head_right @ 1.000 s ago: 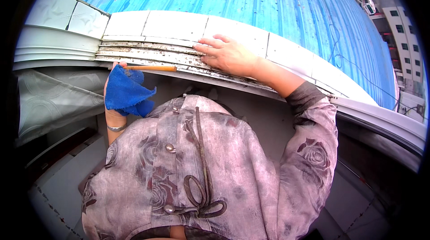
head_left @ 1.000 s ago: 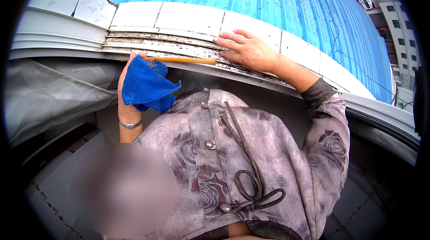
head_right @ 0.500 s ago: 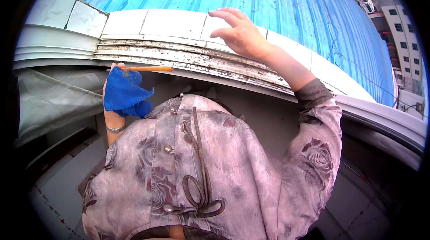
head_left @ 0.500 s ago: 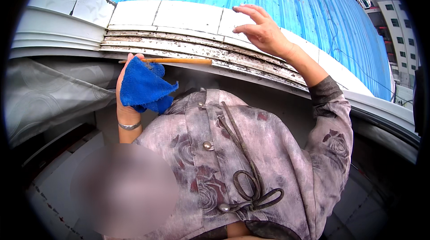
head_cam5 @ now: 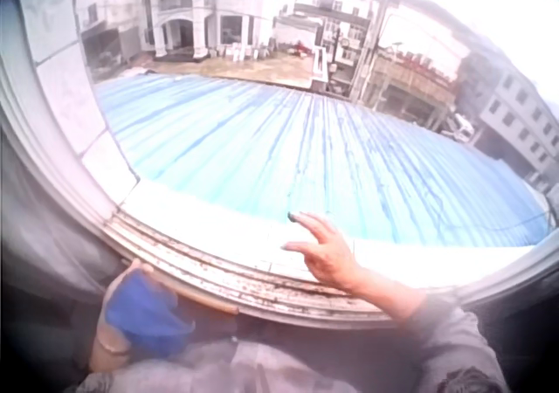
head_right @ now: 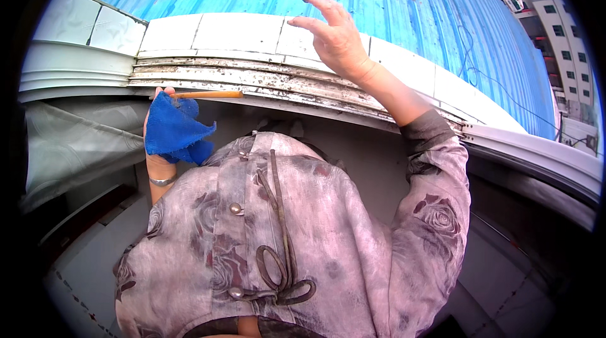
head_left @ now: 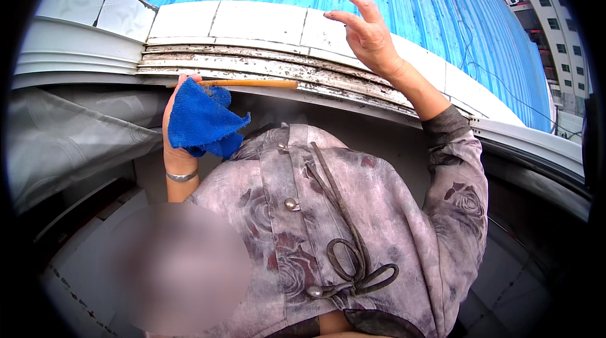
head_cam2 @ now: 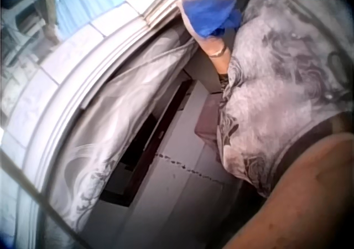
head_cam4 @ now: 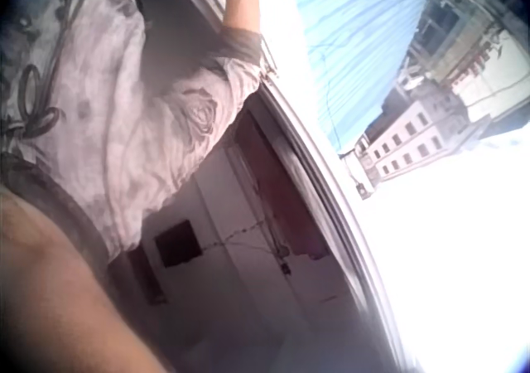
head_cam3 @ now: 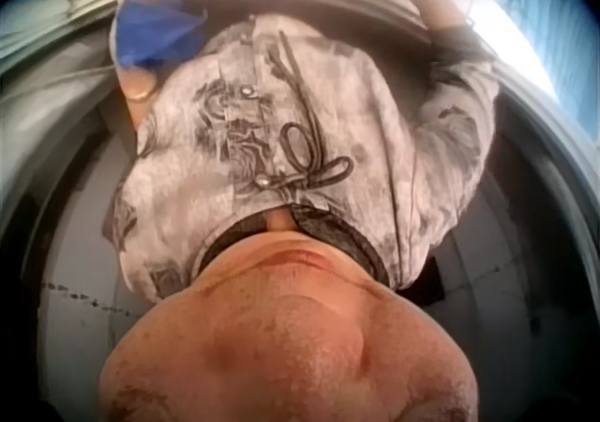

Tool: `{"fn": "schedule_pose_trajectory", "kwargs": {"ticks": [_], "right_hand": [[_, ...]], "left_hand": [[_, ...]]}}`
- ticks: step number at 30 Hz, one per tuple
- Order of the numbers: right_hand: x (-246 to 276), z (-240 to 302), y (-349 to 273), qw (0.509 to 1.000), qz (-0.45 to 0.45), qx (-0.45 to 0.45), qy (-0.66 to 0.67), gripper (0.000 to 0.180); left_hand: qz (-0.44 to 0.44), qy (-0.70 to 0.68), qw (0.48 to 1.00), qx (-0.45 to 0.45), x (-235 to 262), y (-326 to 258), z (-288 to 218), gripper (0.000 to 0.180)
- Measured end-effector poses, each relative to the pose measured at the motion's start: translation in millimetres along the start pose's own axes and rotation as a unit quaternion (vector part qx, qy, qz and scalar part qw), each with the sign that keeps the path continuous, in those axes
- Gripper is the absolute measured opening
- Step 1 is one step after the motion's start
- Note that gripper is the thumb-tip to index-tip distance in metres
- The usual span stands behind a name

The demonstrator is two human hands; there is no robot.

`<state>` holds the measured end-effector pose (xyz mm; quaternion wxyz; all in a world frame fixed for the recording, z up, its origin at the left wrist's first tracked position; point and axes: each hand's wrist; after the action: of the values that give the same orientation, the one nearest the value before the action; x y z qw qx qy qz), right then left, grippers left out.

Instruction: The person cleans a window track using a blue cloth and a thin wooden stick. They scrape debris from the track with the stick and wipe the loosened dirt with the cloth, repeating this process along the length of the track.

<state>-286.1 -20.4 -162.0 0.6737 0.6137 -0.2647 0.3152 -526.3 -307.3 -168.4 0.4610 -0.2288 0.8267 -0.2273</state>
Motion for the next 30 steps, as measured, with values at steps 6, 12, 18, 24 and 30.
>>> {"fn": "schedule_pose_trajectory", "kwargs": {"ticks": [6, 12, 18, 24, 30], "right_hand": [[-1.1, 25.6, -22.3, 0.951, 0.24, 0.168, 0.097, 0.013], [-10.9, 12.3, -24.1, 0.994, 0.068, 0.078, 0.025, 0.026], [15.7, 29.3, -15.4, 0.965, 0.184, 0.119, 0.145, 0.015], [3.9, 38.8, -18.4, 0.916, 0.275, 0.268, 0.114, 0.017], [-12.3, 23.2, -10.8, 0.949, 0.202, 0.194, 0.145, 0.017]], "left_hand": [[0.006, -0.029, 1.0, 0.004, -3.4, -1.2, 1.2, 0.028], [-0.064, 0.0, 0.998, -0.02, -18.9, -11.4, -0.6, 0.03], [-0.049, -0.016, 0.999, -0.014, -8.3, -11.7, -0.3, 0.029], [-0.07, -0.031, 0.997, -0.006, -16.8, -10.5, -1.0, 0.029], [-0.011, 0.003, 1.0, -0.004, -2.9, -3.1, 1.3, 0.028]]}}
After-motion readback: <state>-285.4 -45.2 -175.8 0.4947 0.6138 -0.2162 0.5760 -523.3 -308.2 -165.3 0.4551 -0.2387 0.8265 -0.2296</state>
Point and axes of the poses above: each hand's wrist, its own y-axis towards the middle knuckle, its own x-axis out of the back of the hand, z = x × y, and after that the axes turned 15 degrees about x, right-handed
